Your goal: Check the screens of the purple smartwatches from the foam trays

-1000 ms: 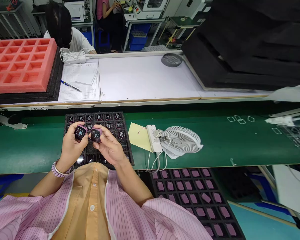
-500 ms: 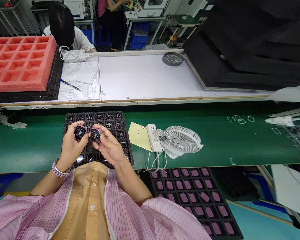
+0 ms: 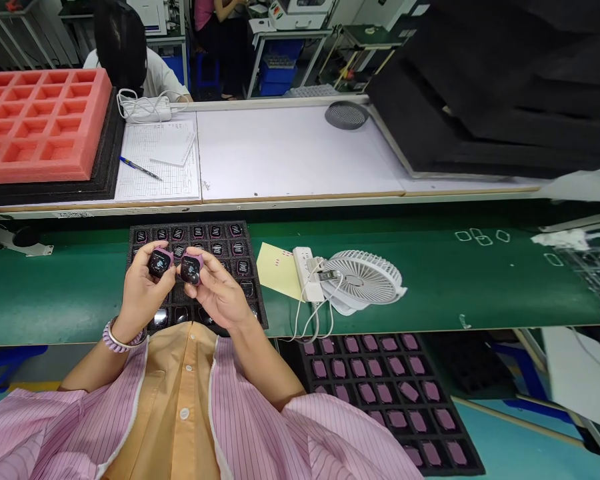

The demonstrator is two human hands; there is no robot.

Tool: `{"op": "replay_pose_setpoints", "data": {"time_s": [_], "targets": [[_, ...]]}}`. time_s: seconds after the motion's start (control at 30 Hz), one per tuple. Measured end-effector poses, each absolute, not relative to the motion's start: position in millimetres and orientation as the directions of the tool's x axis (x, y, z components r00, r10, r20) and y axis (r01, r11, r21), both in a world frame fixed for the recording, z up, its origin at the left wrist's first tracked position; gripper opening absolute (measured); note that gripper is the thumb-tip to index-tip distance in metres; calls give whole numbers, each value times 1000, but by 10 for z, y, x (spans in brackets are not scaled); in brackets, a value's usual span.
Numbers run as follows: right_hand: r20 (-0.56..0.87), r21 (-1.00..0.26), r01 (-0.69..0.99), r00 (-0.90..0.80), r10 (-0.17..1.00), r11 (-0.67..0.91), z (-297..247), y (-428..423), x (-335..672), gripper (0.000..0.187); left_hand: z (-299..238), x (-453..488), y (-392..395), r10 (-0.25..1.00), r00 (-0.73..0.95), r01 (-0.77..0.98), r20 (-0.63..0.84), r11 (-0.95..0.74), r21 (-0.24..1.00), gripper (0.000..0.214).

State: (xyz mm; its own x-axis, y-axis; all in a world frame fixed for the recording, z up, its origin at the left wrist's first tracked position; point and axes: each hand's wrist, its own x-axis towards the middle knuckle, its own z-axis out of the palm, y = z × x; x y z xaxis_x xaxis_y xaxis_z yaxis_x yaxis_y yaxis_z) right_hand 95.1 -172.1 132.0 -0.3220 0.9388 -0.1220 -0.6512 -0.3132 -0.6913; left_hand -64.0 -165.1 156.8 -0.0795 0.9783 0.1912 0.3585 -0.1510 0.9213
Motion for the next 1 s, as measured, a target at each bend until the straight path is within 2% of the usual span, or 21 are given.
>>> {"op": "replay_pose_setpoints", "data": {"time_s": [0.2,0.3,0.47,0.57,0.7,0.83,1.0], "targets": [[-115,-695,-653,-310,944,-299,1322,-1710,941,45,1573,-658,-1637,978,-47,395,204,-169,903,38],[-126,-695,-651,-309,943,-306,1319,-1684,957,49,1533,-666,-1607,989,-40,363,144,-120,924,39],[-193,-716,-606,-303,933,-346,1339,-1637,1024,57,1478,-680,-1570,1000,-25,92,7,-5,996,54],[-204,-724,-605,-271,941,-331,1339,-1611,1051,50,1516,-700,-1580,992,55,-63,-113,117,991,69],[-190,-719,-627,-238,953,-300,1337,-1590,1068,44,1595,-723,-1610,970,112,-192,-216,235,953,76],[-182,-740,-605,-239,954,-293,1362,-1603,1069,50,1623,-720,-1627,966,136,-258,-220,249,934,78],[-132,-814,-536,-205,970,-224,1395,-1643,1039,51,1594,-708,-1631,977,133,-244,-165,194,950,64]]}}
